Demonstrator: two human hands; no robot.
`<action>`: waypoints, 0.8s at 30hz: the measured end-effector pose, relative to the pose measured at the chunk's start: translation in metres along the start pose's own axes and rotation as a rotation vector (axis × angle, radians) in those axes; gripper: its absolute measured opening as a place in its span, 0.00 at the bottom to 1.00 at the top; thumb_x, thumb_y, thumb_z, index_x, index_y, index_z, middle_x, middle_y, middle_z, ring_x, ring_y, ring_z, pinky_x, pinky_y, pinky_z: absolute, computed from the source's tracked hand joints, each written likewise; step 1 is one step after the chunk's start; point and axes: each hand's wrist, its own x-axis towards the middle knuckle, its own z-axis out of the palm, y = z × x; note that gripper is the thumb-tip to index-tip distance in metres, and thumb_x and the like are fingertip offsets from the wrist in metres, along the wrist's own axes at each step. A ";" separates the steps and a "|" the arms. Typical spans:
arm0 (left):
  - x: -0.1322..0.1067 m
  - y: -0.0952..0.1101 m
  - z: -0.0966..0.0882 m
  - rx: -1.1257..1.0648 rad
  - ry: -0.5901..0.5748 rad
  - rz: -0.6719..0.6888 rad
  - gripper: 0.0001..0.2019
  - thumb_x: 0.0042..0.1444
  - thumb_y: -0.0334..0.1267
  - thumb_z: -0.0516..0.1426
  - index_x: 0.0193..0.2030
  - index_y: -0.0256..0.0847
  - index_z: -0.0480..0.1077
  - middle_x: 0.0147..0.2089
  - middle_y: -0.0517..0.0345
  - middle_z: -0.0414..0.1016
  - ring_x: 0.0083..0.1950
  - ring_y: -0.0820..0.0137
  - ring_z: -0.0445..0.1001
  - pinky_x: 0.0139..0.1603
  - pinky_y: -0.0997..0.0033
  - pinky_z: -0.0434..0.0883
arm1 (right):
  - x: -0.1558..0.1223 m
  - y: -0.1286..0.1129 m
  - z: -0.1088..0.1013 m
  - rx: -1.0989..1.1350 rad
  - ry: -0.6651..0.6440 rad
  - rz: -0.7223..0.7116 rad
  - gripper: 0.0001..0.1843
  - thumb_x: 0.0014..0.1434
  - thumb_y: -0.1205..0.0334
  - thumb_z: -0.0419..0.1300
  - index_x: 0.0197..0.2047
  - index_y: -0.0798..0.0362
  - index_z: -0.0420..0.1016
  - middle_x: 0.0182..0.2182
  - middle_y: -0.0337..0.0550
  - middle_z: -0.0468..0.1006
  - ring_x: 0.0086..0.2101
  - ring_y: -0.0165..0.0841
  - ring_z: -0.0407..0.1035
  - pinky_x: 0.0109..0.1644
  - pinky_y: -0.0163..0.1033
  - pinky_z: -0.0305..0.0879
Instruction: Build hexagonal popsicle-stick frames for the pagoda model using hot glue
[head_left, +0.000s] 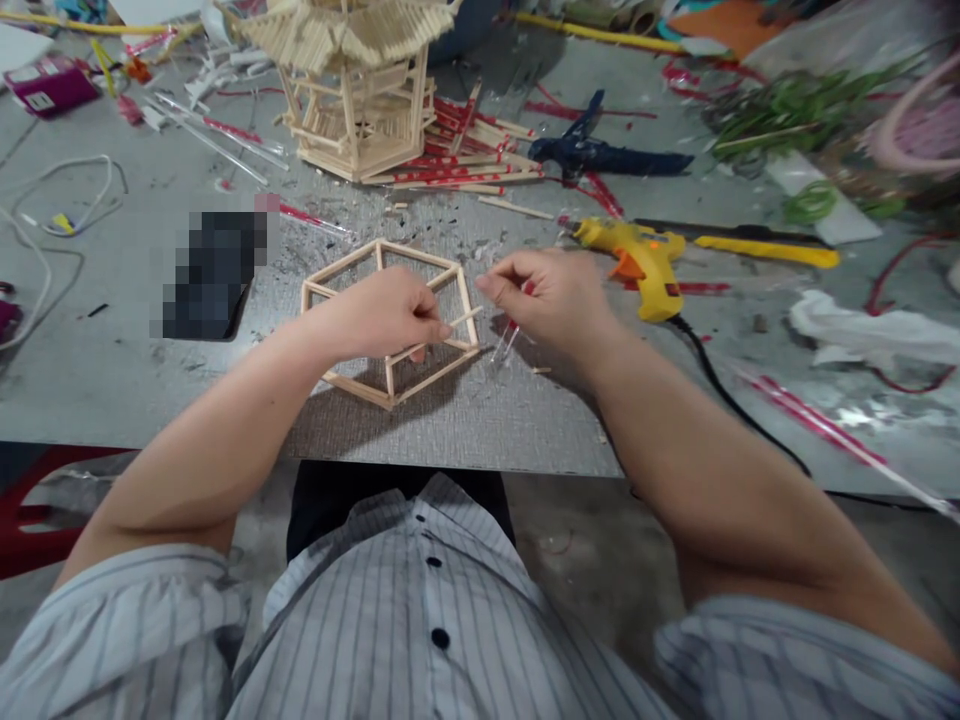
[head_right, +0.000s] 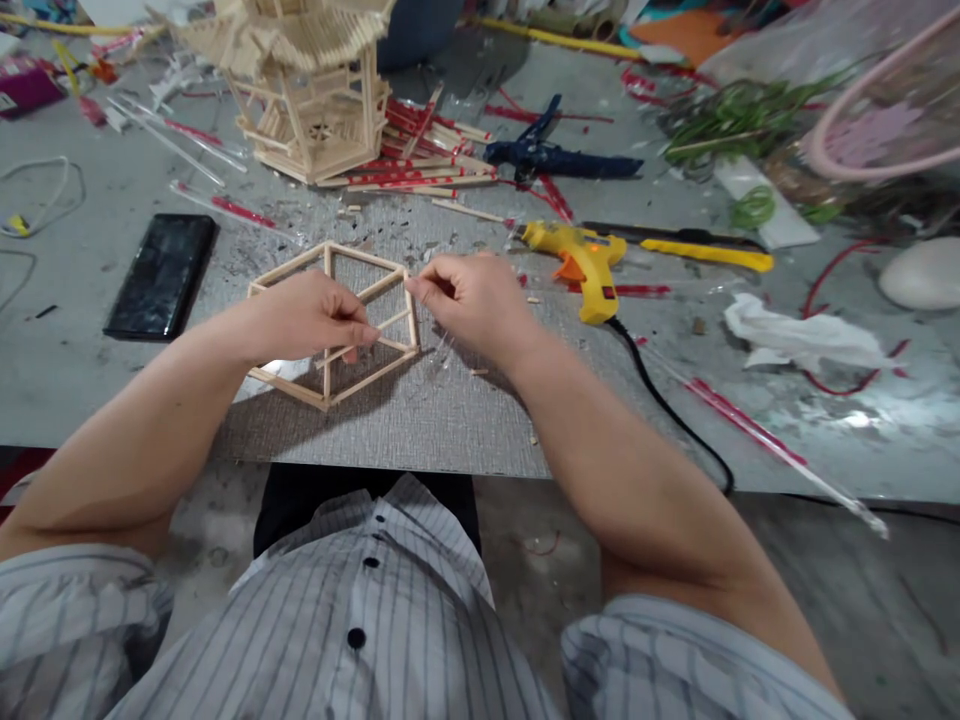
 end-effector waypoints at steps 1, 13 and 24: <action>0.000 0.001 0.001 0.050 -0.004 0.002 0.15 0.48 0.35 0.60 0.13 0.41 0.65 0.11 0.66 0.56 0.17 0.77 0.52 0.23 0.70 0.49 | 0.000 0.000 0.001 -0.003 -0.006 0.002 0.23 0.61 0.39 0.56 0.24 0.47 0.68 0.20 0.41 0.69 0.24 0.34 0.60 0.34 0.43 0.53; 0.000 0.008 0.011 0.196 -0.132 -0.067 0.16 0.51 0.31 0.60 0.15 0.41 0.66 0.11 0.65 0.61 0.17 0.74 0.60 0.28 0.72 0.55 | -0.002 0.008 0.003 0.012 -0.043 0.024 0.12 0.60 0.50 0.61 0.30 0.48 0.75 0.24 0.41 0.75 0.27 0.35 0.65 0.35 0.42 0.55; 0.004 0.006 0.017 0.280 -0.094 -0.031 0.13 0.49 0.35 0.62 0.16 0.41 0.70 0.14 0.66 0.64 0.18 0.76 0.58 0.28 0.70 0.52 | -0.002 0.006 0.003 0.004 -0.073 0.040 0.11 0.60 0.52 0.62 0.29 0.48 0.75 0.25 0.42 0.75 0.28 0.36 0.66 0.36 0.42 0.56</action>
